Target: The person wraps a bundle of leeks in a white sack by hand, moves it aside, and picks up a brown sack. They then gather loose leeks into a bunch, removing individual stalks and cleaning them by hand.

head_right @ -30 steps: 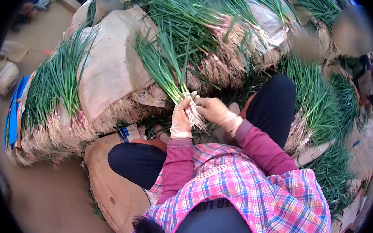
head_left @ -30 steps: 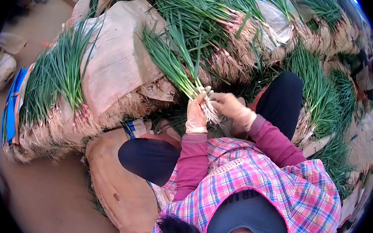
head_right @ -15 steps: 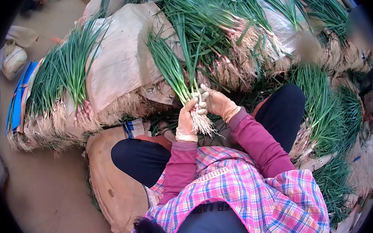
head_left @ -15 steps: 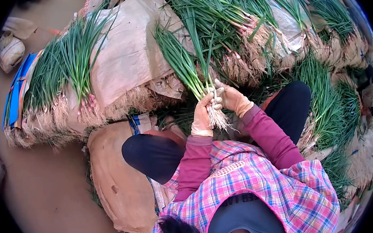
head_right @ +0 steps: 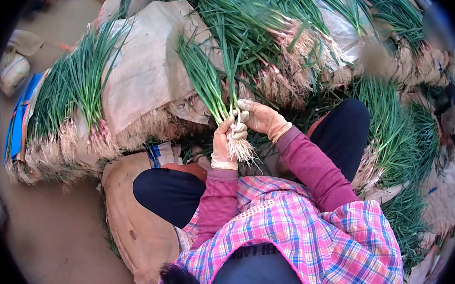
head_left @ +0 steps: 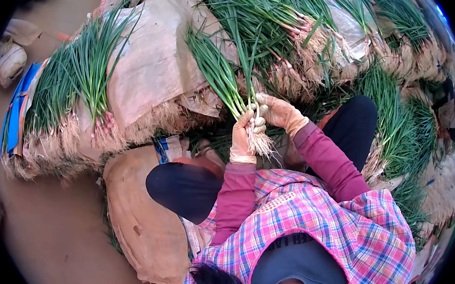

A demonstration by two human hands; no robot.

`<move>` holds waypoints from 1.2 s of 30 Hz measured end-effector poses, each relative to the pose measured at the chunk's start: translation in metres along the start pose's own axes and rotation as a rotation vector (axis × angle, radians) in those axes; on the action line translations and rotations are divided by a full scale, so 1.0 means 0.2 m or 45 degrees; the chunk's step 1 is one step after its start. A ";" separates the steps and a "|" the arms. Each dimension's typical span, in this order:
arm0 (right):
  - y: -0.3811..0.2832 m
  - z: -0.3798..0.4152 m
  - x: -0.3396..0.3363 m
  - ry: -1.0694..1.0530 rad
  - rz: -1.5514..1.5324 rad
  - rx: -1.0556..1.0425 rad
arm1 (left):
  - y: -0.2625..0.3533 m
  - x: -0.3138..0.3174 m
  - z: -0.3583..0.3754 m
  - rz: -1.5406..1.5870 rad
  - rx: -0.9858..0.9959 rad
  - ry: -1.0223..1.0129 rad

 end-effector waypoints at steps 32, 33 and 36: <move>-0.31 0.09 0.37 0.108 0.589 -0.830 | 0.02 -0.24 0.01 -0.913 0.215 0.688; -0.31 0.15 0.41 -0.048 0.411 -0.840 | 0.03 -0.27 0.02 -0.939 0.251 0.702; -0.39 0.25 0.34 0.389 1.244 -0.998 | 0.02 -0.25 0.02 -0.907 0.228 0.623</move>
Point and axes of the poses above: each hand's wrist, its own z-axis away from the middle knuckle, its own x-axis out of the palm, y = z × x, the point moved 7 cm from there along -z, towards the middle knuckle, and after that the axes turned 14 degrees about -z, right-handed, at the moved point
